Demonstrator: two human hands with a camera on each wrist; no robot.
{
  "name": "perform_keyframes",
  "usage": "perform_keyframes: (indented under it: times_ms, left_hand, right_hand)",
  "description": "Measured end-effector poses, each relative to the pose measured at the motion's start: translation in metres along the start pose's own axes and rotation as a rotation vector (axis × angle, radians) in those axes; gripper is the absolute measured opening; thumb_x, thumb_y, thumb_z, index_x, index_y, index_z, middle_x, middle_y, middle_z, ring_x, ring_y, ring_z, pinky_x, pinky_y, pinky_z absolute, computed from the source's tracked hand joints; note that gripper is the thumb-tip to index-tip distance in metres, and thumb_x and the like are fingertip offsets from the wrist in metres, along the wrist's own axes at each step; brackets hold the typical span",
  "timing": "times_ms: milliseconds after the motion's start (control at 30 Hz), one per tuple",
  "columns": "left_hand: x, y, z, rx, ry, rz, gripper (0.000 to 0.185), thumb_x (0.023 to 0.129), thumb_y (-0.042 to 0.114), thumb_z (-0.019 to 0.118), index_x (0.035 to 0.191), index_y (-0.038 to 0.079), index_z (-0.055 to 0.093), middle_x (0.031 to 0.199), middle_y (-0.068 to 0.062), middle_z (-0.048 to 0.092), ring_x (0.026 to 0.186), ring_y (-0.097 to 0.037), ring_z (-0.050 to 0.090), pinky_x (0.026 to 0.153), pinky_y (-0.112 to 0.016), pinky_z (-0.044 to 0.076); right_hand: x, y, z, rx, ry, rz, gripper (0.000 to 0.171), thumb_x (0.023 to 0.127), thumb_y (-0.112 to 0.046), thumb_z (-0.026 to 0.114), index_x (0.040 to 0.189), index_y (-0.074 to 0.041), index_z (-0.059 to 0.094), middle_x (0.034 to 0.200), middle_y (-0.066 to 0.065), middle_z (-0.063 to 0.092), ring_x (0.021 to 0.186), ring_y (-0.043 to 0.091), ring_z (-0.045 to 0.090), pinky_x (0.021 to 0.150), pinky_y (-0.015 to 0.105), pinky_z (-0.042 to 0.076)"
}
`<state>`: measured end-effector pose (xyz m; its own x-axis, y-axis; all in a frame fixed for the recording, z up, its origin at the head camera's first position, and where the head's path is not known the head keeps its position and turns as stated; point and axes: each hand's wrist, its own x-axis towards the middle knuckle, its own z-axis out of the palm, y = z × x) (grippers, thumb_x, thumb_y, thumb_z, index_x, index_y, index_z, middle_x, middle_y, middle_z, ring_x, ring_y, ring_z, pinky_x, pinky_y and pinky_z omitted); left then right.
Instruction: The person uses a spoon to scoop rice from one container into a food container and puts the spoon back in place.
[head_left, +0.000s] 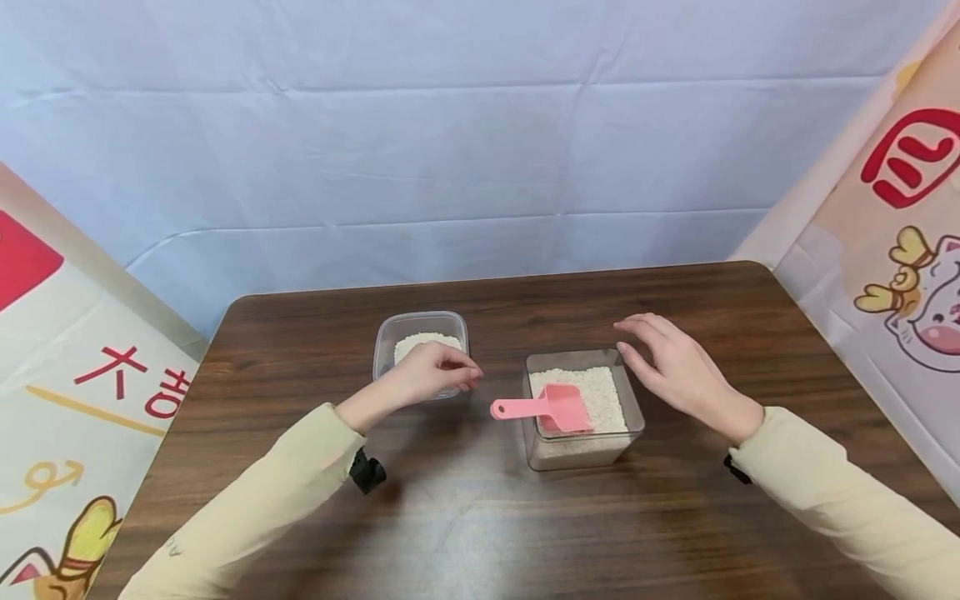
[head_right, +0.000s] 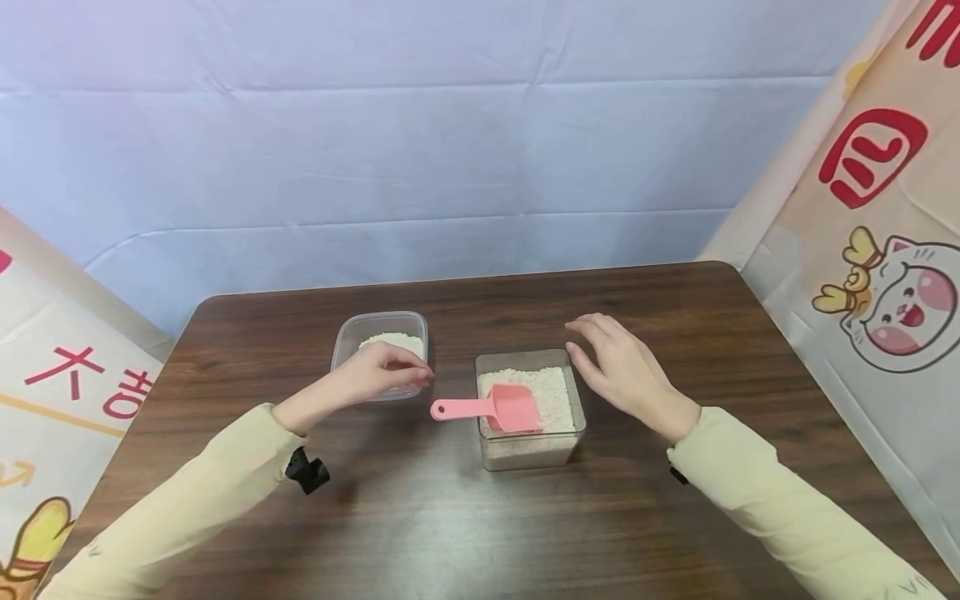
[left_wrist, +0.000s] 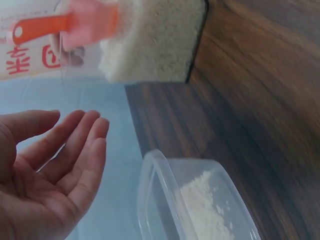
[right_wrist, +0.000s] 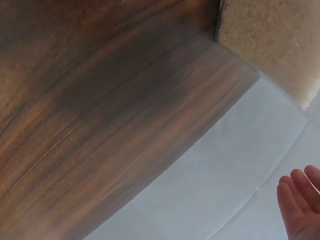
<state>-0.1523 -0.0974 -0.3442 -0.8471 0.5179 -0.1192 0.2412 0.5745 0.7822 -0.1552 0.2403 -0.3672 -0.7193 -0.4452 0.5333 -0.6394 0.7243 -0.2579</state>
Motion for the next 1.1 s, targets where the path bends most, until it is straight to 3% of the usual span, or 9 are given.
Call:
perform_keyframes:
  times_ms: [333,467,700,933,1100]
  left_hand:
    - [-0.001,-0.016,-0.011,0.171,0.193,0.048,0.020,0.088,0.019,0.060,0.098,0.004,0.070,0.085,-0.005,0.069,0.074,-0.016,0.063,0.064,-0.023,0.049]
    - [-0.001,-0.019,-0.014,0.234,0.227,0.071,0.019,0.089,0.017,0.059,0.097,0.005,0.070,0.088,-0.004,0.069,0.074,-0.011,0.061,0.066,-0.025,0.050]
    - [-0.001,-0.029,-0.021,0.381,0.279,0.121,0.022,0.089,0.019,0.058,0.103,0.004,0.068,0.099,-0.007,0.068,0.094,-0.019,0.062,0.083,-0.037,0.050]
    - [-0.002,-0.040,-0.031,0.446,0.332,0.083,0.031,0.091,0.025,0.056,0.112,0.003,0.062,0.110,-0.011,0.062,0.105,-0.026,0.056,0.089,-0.041,0.046]
    - [-0.002,-0.049,-0.038,0.511,0.366,0.096,0.035,0.091,0.027,0.055,0.117,0.003,0.058,0.117,-0.012,0.057,0.111,-0.027,0.051,0.093,-0.043,0.043]
  right_hand:
    - [0.007,0.013,0.004,-0.041,0.009,0.011,0.030,0.080,-0.010,0.064,0.106,0.003,0.060,0.109,0.015,0.057,0.104,0.031,0.051,0.088,0.043,0.042]
    - [0.009,0.019,0.007,-0.059,-0.021,0.044,0.034,0.080,-0.012,0.064,0.109,0.005,0.058,0.115,0.018,0.055,0.109,0.034,0.047,0.092,0.046,0.040]
    - [0.010,0.029,0.011,-0.076,-0.054,0.091,0.044,0.081,-0.015,0.064,0.118,0.007,0.053,0.123,0.021,0.049,0.114,0.037,0.043,0.094,0.049,0.038]
    - [0.016,0.034,0.012,-0.086,-0.108,0.132,0.050,0.082,-0.019,0.063,0.122,0.007,0.050,0.128,0.024,0.044,0.117,0.040,0.040,0.095,0.052,0.037]
    - [0.022,0.037,0.011,-0.106,-0.155,0.159,0.054,0.084,-0.022,0.062,0.126,0.009,0.045,0.131,0.026,0.041,0.118,0.042,0.037,0.097,0.052,0.034]
